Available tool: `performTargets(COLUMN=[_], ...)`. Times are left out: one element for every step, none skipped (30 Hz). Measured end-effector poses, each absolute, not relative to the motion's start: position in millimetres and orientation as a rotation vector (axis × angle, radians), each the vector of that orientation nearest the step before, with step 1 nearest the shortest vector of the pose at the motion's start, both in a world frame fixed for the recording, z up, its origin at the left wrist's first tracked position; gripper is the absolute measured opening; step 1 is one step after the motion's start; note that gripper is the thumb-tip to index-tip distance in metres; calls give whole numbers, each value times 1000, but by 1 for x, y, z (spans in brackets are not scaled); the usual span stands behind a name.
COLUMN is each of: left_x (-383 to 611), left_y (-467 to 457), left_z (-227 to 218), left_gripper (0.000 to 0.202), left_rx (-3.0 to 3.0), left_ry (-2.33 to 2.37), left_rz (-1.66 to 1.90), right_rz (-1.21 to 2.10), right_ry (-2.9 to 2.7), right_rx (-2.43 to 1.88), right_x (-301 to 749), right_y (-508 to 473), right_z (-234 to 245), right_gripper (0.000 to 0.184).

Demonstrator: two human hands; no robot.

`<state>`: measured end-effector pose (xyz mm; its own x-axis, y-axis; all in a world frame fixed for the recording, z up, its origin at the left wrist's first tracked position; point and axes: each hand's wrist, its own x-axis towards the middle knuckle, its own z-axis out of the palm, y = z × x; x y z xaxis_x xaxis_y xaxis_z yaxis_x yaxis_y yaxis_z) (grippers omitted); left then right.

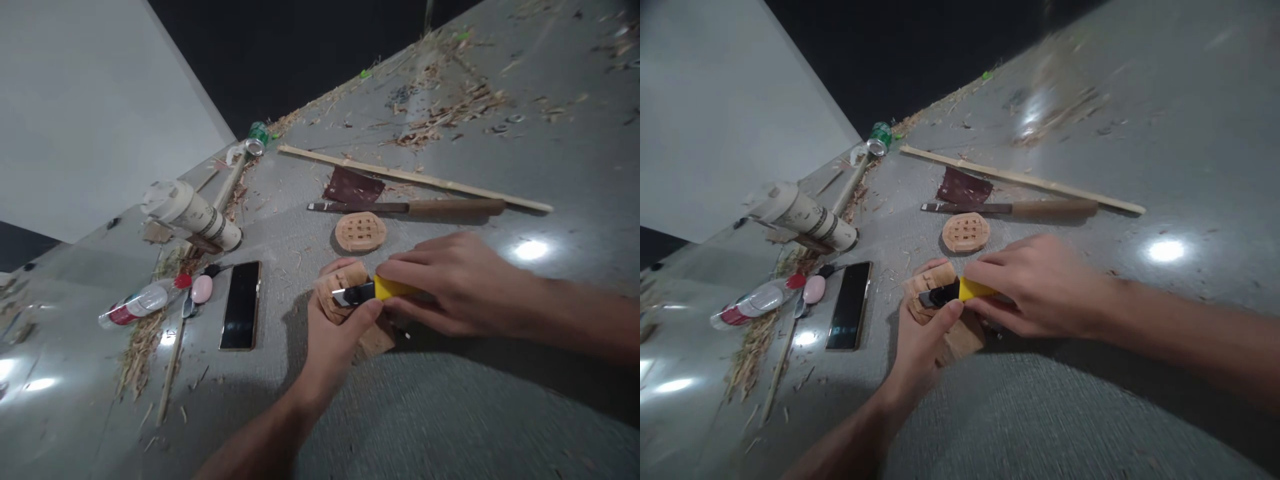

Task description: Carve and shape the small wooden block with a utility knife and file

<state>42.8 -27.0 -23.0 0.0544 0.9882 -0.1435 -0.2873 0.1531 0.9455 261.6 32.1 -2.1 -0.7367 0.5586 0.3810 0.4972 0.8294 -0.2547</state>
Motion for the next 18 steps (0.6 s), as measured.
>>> performTargets(left_x=[43,43,43,43,43,43,43,42,42,42,42,42,42,43,43,43,43,43], left_y=[-27,-28,-28,-28,-28,-27,-27,-27,-27,-26,-26,-26,-27,-27,-27,-27,-27,-27], left_z=[-23,-23,-23,-23,-24,-24,-24,-24,-24,-23,-23,-23,-22,-22,-22,-23,-23,-23], left_gripper=[56,55,54,53,52,51,51,51,50,50,50,50,50,51,52,52,51,49], left_rx=[897,894,896,903,914,925,935,941,941,938,932,923,914,908,905,908,919,934], left_ry=[1029,1023,1016,1010,1003,997,994,993,992,987,981,976,971,970,977,987,998,1008], left_rz=[1203,1206,1205,1209,1211,1212,1212,1210,1210,1212,1212,1212,1209,1207,1203,1201,1203,1207], right_rz=[186,184,183,180,177,175,174,176,177,176,175,175,179,186,193,196,192,180], right_ry=[-2565,-2564,-2563,-2555,-2546,-2543,-2547,-2555,-2561,-2564,-2563,-2556,-2546,-2539,-2532,-2529,-2527,-2524], right_rx=[-777,-768,-757,-740,-725,-714,-710,-707,-706,-705,-705,-706,-708,-713,-722,-731,-744,-757], right_x=[262,263,263,263,264,264,264,264,264,264,264,264,264,264,263,263,262,261], right_y=[33,34,35,36,37,38,38,39,39,39,38,38,37,36,35,34,33,32], right_z=[-2,-2,-3,-3,-3,-3,-4,-4,-4,-5,-5,-6,-6,-7,-7,-8,-8,-9], right_gripper=[32,32,31,31,30,29,29,29,30,30,30,30,30,30,30,31,31,31])
